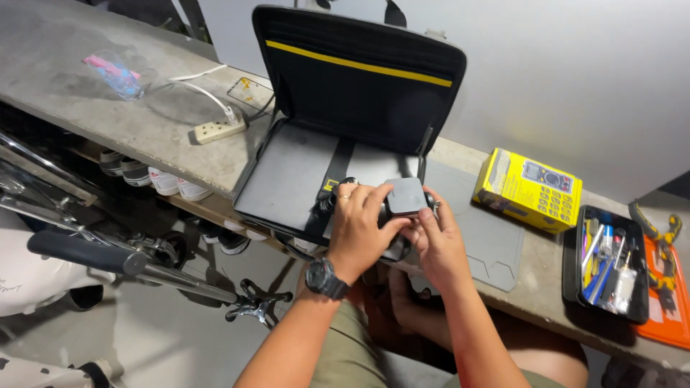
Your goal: The person removes a laptop and its power adapter from a case, opens the laptop, and connects the power cord to the charging port.
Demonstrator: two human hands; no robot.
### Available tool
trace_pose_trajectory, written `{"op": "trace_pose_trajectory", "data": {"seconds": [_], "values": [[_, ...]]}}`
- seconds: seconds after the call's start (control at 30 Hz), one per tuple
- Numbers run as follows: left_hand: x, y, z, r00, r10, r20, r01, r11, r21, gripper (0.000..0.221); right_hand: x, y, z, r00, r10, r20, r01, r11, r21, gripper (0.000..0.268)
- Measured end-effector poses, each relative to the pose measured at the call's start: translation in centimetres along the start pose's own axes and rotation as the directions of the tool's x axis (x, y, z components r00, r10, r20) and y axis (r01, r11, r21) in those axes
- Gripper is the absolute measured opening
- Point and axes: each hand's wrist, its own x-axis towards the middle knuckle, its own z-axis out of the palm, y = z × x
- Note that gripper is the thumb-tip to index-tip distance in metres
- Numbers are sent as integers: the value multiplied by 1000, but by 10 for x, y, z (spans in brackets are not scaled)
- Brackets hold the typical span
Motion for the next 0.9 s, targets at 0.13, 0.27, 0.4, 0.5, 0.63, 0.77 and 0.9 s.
{"op": "trace_pose_trajectory", "data": {"seconds": [0.13, 0.27, 0.4, 0.5, 0.63, 0.77, 0.9], "values": [[-9, 31, -13, 998, 69, -8, -70, 990, -121, 65, -3, 10, -52, 997, 40, 73, -56, 968, 246, 39], [-23, 34, -17, 999, 22, -50, -29, 989, -144, 71, -15, 5, -85, 994, 109, -8, -98, 923, 371, 31], [-45, 35, -7, 985, -162, 54, 170, 963, -210, 75, -30, -19, -91, 996, 81, 31, -87, 904, 418, 40], [-49, 52, 2, 967, -227, 118, 250, 937, -243, 76, -35, -21, -102, 995, 95, 19, -95, 914, 394, 45], [-51, 66, 17, 950, -270, 156, 306, 903, -303, 73, -36, -27, -114, 997, 78, 2, -73, 917, 392, 42], [-51, 80, 25, 934, -306, 188, 352, 881, -316, 73, -29, -17, -147, 998, 20, -53, -1, 943, 334, 38], [-52, 88, 34, 952, -252, 175, 283, 941, -183, 71, -36, -30, -148, 961, -180, -208, 188, 982, 19, 40]]}}
